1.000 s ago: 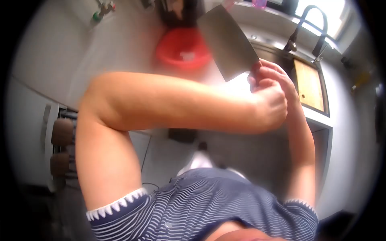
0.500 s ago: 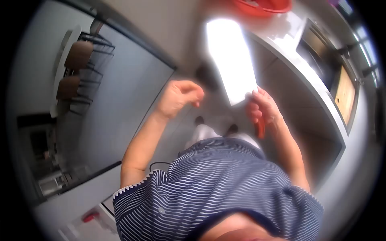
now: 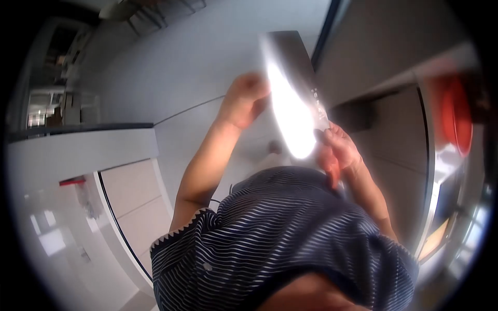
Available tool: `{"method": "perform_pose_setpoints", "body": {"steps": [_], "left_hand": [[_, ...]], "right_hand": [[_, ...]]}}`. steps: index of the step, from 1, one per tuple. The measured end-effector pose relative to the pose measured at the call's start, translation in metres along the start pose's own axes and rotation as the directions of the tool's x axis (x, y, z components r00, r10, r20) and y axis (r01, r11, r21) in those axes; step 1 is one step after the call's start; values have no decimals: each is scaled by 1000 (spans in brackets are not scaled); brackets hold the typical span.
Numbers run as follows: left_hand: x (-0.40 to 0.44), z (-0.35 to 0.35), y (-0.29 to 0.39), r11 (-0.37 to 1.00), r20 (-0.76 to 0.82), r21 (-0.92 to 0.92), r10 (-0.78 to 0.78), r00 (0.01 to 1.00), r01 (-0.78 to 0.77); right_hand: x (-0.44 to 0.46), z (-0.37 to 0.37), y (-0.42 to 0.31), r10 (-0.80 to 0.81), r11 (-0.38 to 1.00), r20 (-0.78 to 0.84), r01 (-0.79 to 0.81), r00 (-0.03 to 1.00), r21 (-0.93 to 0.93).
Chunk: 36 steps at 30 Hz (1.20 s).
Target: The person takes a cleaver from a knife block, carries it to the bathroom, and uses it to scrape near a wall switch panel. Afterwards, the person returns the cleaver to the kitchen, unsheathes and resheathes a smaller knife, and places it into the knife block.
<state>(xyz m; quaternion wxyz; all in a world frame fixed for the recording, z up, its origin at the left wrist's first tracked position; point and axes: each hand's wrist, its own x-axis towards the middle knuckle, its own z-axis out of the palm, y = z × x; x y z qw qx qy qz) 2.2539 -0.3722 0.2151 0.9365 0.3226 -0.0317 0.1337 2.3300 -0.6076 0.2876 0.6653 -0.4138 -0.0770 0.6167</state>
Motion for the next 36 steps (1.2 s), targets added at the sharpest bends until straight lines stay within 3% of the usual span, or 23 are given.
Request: {"method": "perform_pose_setpoints", "body": {"steps": [1, 2, 4, 9, 10, 15, 17, 22, 23, 26, 29, 32, 33, 36], "left_hand": [[-29, -31, 28, 1000, -3, 2, 29, 1000, -29], [-86, -11, 57, 997, 6, 21, 75, 997, -75], [-119, -61, 98, 994, 9, -20, 104, 995, -104], [-165, -13, 106, 985, -65, -81, 148, 987, -154], [-162, 8, 91, 982, -48, -81, 166, 985, -170], [-206, -38, 135, 973, -17, -31, 230, 973, -231], [-152, -12, 83, 967, -87, 0, 253, 964, -253], [-102, -3, 76, 953, -217, -80, 269, 938, -292], [-100, -15, 87, 953, -282, -74, 263, 923, -294], [-142, -91, 135, 952, -506, -61, 229, 831, -299], [-187, -177, 160, 964, -744, 15, 189, 641, -267], [-237, -274, 216, 935, -847, -51, 146, 511, -352], [-222, -279, 209, 941, -876, -24, 142, 460, -337], [-229, -319, 246, 945, -912, -44, 95, 398, -325]], "right_hand": [[27, 30, 24, 27, 1000, 20, -27, 999, 7], [6, 74, 53, 36, 999, 81, -36, 996, 10], [58, 113, 84, 75, 996, 147, -80, 986, 33], [21, 131, 88, 105, 992, 281, -120, 954, 36], [-1, 120, 77, 116, 992, 268, -123, 956, 10], [41, 182, 94, 176, 973, 197, -140, 964, -186], [30, 112, 43, 220, 965, 176, -188, 959, -180], [66, 87, -35, 286, 910, 217, -193, 933, -368], [82, 99, -44, 331, 878, 164, -240, 929, -415], [168, 156, -30, 342, 807, 67, -256, 937, -532], [264, 183, 8, 405, 798, 51, -326, 913, -508], [381, 232, 50, 445, 794, 44, -371, 895, -482], [398, 213, 36, 459, 801, 59, -384, 887, -459], [460, 250, 33, 488, 755, 7, -417, 873, -506]]}}
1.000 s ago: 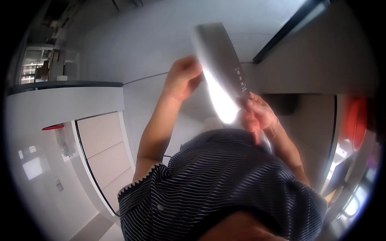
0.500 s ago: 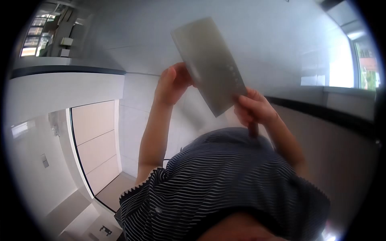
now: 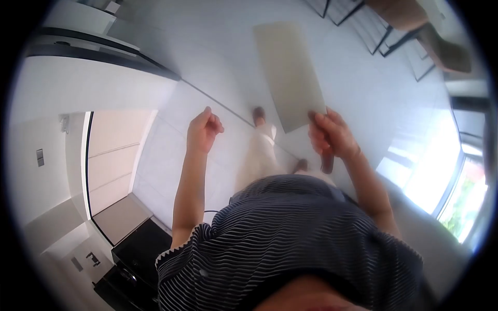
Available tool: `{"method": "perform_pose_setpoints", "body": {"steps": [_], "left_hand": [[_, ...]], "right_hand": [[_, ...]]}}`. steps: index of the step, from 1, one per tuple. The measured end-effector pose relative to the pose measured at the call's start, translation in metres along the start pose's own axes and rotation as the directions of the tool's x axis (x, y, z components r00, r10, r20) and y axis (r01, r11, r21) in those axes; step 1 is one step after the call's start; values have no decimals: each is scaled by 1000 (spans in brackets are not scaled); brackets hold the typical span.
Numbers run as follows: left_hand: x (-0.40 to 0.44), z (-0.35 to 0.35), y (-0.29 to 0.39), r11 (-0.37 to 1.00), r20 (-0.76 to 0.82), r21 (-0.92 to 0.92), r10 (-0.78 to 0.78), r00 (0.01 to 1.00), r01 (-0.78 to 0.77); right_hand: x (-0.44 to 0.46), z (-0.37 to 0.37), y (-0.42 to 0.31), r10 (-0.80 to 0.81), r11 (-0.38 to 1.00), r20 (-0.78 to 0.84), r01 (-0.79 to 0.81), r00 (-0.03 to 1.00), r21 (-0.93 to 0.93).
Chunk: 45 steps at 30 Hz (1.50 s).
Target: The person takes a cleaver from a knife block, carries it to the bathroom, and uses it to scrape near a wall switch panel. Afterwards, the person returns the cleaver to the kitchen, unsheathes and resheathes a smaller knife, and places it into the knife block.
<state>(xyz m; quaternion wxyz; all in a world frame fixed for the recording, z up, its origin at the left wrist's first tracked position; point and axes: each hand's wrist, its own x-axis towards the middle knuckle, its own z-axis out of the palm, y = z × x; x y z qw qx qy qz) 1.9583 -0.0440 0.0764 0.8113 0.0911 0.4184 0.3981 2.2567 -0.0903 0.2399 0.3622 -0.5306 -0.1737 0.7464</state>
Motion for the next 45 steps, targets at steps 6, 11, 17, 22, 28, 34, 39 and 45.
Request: {"method": "perform_pose_setpoints", "body": {"steps": [6, 11, 17, 22, 28, 34, 39, 45], "left_hand": [[42, 35, 58, 975, 69, 217, 29, 997, -43], [28, 101, 31, 934, 59, 340, 95, 994, -109], [75, 189, -45, 907, 95, 414, 36, 995, -73], [167, 222, 13, 839, 49, 533, 102, 994, -112], [245, 227, 64, 883, -150, 461, 175, 973, -88], [294, 187, 168, 929, -296, 371, 135, 945, -17], [384, 144, 297, 946, -217, 323, 81, 973, -6], [515, 177, 446, 867, -40, 497, -17, 999, 35]], "right_hand": [[33, 2, -37, -96, 993, -17, 97, 995, 63], [9, -43, -51, -229, 973, 57, 229, 972, 14], [13, -149, -89, -225, 973, -10, 225, 974, 41], [121, -165, -167, -234, 972, 79, 231, 969, 47], [221, -169, -257, -163, 987, 172, 157, 972, 48], [349, -78, -341, -53, 971, 250, -9, 967, 238], [460, 12, -407, -120, 972, 229, 67, 966, 225], [552, 82, -501, -226, 954, 152, 187, 962, 234]]}}
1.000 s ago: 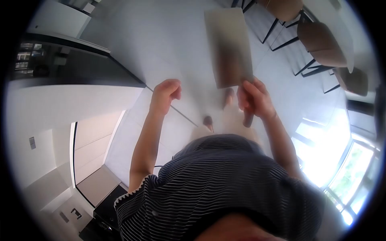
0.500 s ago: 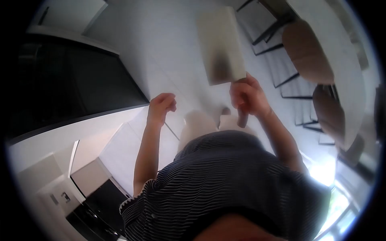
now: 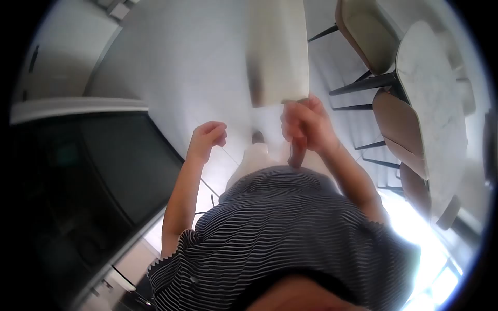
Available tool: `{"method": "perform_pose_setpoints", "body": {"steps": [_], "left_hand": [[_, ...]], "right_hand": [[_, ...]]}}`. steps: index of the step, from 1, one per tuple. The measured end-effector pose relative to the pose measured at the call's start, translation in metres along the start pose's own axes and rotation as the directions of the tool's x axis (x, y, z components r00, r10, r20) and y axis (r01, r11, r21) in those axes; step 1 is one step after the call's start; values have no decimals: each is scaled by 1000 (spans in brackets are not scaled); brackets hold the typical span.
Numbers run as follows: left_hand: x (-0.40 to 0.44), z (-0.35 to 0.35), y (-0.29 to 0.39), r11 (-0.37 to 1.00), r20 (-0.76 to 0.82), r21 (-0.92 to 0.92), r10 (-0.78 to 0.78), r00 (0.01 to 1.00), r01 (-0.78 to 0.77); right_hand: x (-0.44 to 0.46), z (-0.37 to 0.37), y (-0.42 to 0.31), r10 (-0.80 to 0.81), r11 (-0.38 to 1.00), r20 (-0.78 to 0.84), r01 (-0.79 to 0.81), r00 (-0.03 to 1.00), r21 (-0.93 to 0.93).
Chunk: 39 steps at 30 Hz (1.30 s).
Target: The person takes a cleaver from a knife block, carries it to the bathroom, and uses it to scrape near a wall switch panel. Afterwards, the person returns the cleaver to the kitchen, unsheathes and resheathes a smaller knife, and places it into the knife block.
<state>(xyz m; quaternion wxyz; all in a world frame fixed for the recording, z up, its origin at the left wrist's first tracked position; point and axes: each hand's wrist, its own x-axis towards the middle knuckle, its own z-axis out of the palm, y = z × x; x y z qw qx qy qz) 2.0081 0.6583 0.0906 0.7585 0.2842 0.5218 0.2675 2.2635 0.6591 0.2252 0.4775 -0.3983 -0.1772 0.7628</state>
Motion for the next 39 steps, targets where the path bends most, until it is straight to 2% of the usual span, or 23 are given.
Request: {"method": "perform_pose_setpoints", "body": {"steps": [4, 7, 9, 12, 18, 22, 23, 24, 26, 30, 31, 33, 35, 39], "left_hand": [[77, -41, 96, 999, 137, 23, 28, 990, -32], [144, -23, 121, 999, 173, 34, 30, 985, -36], [177, -12, 130, 998, 148, 52, 15, 989, -23], [231, -49, 168, 999, 54, 4, -48, 997, 48], [336, -135, 315, 994, -18, -94, -57, 998, 55], [435, -225, 414, 992, -51, -126, -36, 998, 30], [458, -144, 403, 994, -44, -108, -34, 998, 29], [470, -116, 395, 994, -43, -101, -34, 999, 29], [510, -157, 443, 996, -60, -90, -9, 998, 4], [607, -179, 524, 1000, -37, -3, 14, 999, -14], [632, -94, 509, 999, -24, 41, 13, 1000, -12], [636, 12, 506, 984, 2, 176, 20, 1000, -20], [660, 42, 544, 963, 71, 262, 42, 997, -59], [748, 83, 605, 948, 188, 289, 77, 979, -130]], "right_hand": [[86, 54, -28, -147, 988, -3, 147, 989, -55], [142, 32, -70, -159, 983, -60, 152, 985, -106], [180, 12, -99, -155, 983, -59, 148, 986, -106], [276, 29, -136, -157, 981, -26, 153, 987, -118], [484, 110, -226, -82, 984, 11, 83, 997, -157], [646, 156, -265, -134, 972, 45, 140, 990, -191], [614, 87, -318, -169, 968, 39, 174, 985, -183], [602, 58, -336, -194, 963, 36, 197, 980, -182], [663, 82, -348, -231, 959, 48, 235, 972, -156], [751, 83, -391, -291, 954, -5, 290, 957, -73], [715, 10, -435, -307, 951, -28, 305, 951, -49], [654, -72, -473, -349, 936, -32, 348, 936, -47], [655, -83, -489, -390, 921, -58, 388, 919, -37], [714, -109, -537, -413, 910, -104, 414, 905, -17]]}}
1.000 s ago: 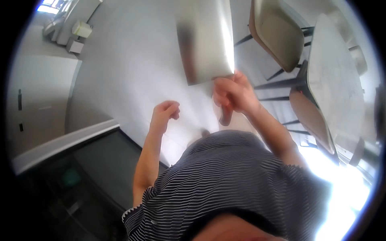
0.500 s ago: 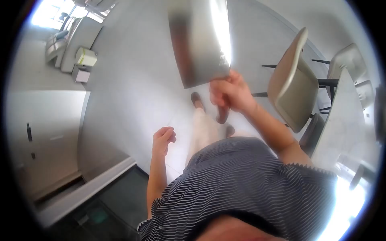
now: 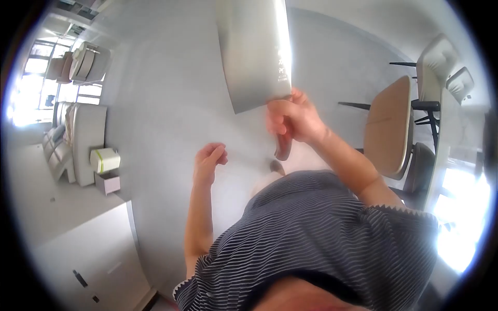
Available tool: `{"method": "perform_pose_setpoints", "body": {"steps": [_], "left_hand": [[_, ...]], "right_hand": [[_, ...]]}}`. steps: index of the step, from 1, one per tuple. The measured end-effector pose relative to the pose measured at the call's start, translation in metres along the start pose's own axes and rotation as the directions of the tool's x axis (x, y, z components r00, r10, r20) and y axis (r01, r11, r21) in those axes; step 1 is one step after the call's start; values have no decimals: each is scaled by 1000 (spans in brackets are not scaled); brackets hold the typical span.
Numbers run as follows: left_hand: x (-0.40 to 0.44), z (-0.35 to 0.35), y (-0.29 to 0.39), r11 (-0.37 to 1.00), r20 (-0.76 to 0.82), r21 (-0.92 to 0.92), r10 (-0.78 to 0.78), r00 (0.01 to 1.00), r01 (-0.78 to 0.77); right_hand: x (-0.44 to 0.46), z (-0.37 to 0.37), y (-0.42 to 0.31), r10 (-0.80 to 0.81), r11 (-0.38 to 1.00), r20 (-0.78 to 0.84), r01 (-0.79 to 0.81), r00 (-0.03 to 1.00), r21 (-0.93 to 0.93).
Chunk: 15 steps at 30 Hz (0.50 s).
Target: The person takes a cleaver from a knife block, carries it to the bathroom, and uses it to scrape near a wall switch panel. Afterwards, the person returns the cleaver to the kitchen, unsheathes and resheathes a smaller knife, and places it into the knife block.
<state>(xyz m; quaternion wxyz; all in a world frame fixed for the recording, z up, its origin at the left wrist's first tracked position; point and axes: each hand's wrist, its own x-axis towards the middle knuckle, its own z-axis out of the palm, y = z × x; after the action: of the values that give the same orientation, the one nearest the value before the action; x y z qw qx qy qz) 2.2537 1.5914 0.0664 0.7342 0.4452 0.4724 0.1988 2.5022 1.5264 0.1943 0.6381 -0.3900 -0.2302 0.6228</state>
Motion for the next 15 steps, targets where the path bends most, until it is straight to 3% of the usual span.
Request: {"method": "perform_pose_setpoints", "body": {"steps": [4, 10, 14, 15], "left_hand": [[85, 28, 30, 1000, 84, -7, 27, 996, -26], [184, -2, 81, 992, -60, 49, -109, 992, 112], [234, -11, 124, 994, -140, -36, -107, 984, 103], [249, -11, 136, 995, -92, -27, -102, 990, 100]], "right_hand": [[71, -37, -24, 11, 998, -3, -11, 1000, 58], [230, -53, -68, 120, 989, 58, -125, 991, 79], [330, -50, -98, 205, 976, 86, -210, 975, 54], [351, -53, -101, 205, 975, 109, -213, 973, 68]]}}
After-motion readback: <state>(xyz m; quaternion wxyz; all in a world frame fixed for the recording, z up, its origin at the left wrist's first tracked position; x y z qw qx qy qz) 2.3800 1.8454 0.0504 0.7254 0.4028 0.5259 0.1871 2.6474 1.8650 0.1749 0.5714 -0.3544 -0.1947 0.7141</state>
